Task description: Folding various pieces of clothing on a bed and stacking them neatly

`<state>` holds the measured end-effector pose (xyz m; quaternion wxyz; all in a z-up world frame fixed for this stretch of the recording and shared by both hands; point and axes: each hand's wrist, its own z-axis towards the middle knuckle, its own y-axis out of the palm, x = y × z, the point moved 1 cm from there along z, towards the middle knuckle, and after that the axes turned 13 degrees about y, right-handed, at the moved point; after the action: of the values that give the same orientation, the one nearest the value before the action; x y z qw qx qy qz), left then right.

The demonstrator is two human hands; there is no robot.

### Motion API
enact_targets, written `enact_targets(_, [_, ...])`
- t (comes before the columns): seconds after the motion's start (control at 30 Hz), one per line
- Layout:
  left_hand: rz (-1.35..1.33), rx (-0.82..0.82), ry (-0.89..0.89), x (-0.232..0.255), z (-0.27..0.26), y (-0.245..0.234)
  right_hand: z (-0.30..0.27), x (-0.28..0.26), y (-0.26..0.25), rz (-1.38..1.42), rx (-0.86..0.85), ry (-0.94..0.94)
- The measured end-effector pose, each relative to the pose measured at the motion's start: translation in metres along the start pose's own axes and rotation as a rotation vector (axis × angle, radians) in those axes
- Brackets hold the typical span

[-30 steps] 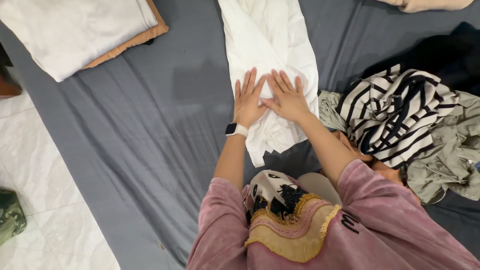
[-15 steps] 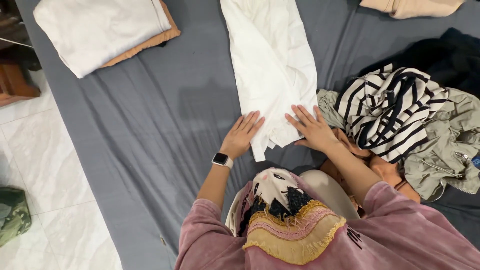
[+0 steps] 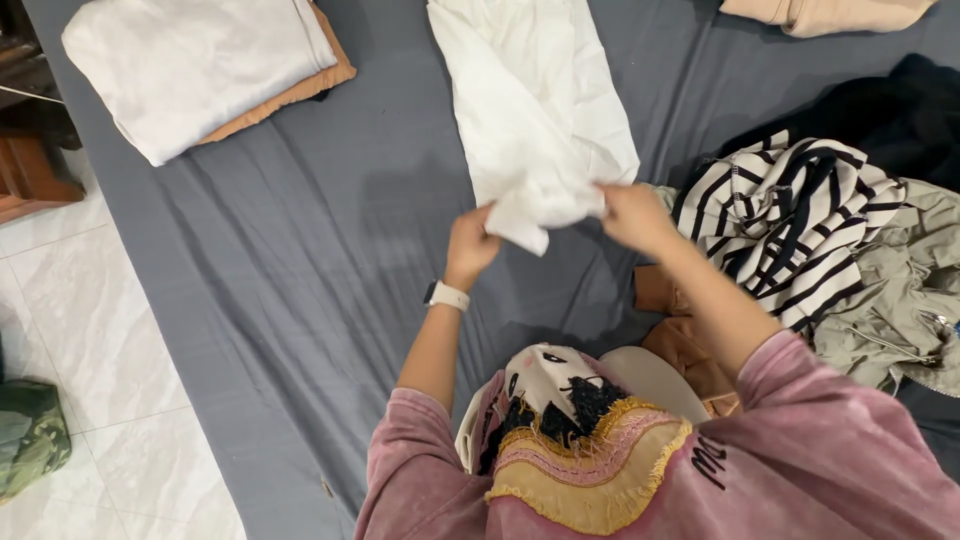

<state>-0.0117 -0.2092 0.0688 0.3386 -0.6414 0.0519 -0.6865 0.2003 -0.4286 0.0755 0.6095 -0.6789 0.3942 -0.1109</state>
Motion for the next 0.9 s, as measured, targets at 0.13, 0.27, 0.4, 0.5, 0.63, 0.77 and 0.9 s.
enact_targets(0.13, [-0.124,0.356,-0.129,-0.039,0.050,-0.008,0.059,-0.034,-0.084,0.020,0.164,-0.019])
enact_targets(0.27, [-0.062,0.405,-0.207,0.026,0.112,-0.043,0.088,-0.059,-0.117,0.138,0.249,-0.096])
enact_targets(0.4, [0.398,0.516,-0.208,0.009,0.132,-0.022,0.097,-0.072,-0.092,0.031,0.331,-0.177])
enact_targets(0.5, [0.898,0.349,-0.107,0.018,0.136,-0.017,0.101,-0.078,-0.069,-0.069,0.186,-0.123])
enact_targets(0.63, [1.169,-0.085,0.095,0.032,0.146,-0.020,0.118,-0.071,-0.052,-0.084,0.005,-0.024])
enact_targets(0.77, [1.126,-0.129,0.031,-0.016,0.146,-0.008,0.128,-0.055,-0.037,-0.119,-0.080,0.071])
enact_targets(0.9, [0.800,-0.049,0.050,-0.038,0.146,0.000,0.134,-0.046,-0.023,-0.110,-0.044,0.069])
